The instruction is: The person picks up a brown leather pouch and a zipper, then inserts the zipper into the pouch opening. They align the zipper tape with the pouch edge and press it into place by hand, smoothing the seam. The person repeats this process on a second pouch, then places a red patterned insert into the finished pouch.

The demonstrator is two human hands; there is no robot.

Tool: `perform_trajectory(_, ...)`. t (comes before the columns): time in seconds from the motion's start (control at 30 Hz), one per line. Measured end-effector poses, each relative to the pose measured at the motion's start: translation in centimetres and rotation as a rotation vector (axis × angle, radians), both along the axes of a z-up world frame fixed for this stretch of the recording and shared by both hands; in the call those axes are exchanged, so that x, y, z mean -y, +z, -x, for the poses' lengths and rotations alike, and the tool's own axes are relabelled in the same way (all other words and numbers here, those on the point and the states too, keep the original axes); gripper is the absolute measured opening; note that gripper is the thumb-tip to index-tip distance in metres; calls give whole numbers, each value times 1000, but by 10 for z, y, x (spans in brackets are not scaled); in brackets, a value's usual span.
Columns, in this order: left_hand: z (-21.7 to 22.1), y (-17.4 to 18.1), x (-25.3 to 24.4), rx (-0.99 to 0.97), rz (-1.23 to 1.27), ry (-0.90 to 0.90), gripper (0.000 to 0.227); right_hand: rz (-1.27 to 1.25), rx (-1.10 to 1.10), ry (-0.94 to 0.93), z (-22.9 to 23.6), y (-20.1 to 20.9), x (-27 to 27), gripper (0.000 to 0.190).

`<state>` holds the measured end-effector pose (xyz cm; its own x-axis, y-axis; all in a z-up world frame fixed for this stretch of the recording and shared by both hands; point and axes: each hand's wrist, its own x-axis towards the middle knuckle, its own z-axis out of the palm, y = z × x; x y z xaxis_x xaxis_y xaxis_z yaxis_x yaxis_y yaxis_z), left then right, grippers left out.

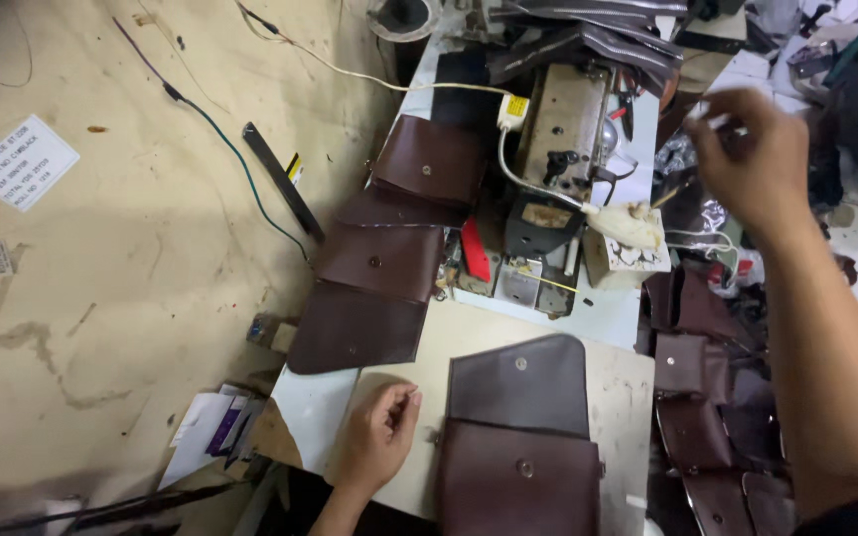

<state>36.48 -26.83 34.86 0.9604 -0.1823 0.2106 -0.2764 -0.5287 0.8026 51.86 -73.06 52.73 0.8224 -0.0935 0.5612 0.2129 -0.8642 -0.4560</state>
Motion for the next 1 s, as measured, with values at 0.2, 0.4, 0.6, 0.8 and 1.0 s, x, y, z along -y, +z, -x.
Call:
perform_trajectory(0.2, 0, -7, 1, 49, 3, 16, 14, 725, -182, -269, -113, -4, 32, 61)
perform_trajectory(0.4, 0, -7, 0, -37, 35, 12, 15, 1109, -301, -451, -151, -22, 43, 45)
perform_trajectory(0.6, 0, 0, -1, -10, 10, -15, 17, 1056, 107, -318, -137, 11, 43, 25)
perform_trajectory(0.8, -1, -22, -1, -98, 68, 24, 16, 775, 351, -58, -92, 64, -27, 26)
perform_trajectory(1.0, -9, -47, 0, 108, 153, 7, 13, 729, 344, 7, -15, 105, -87, 30)
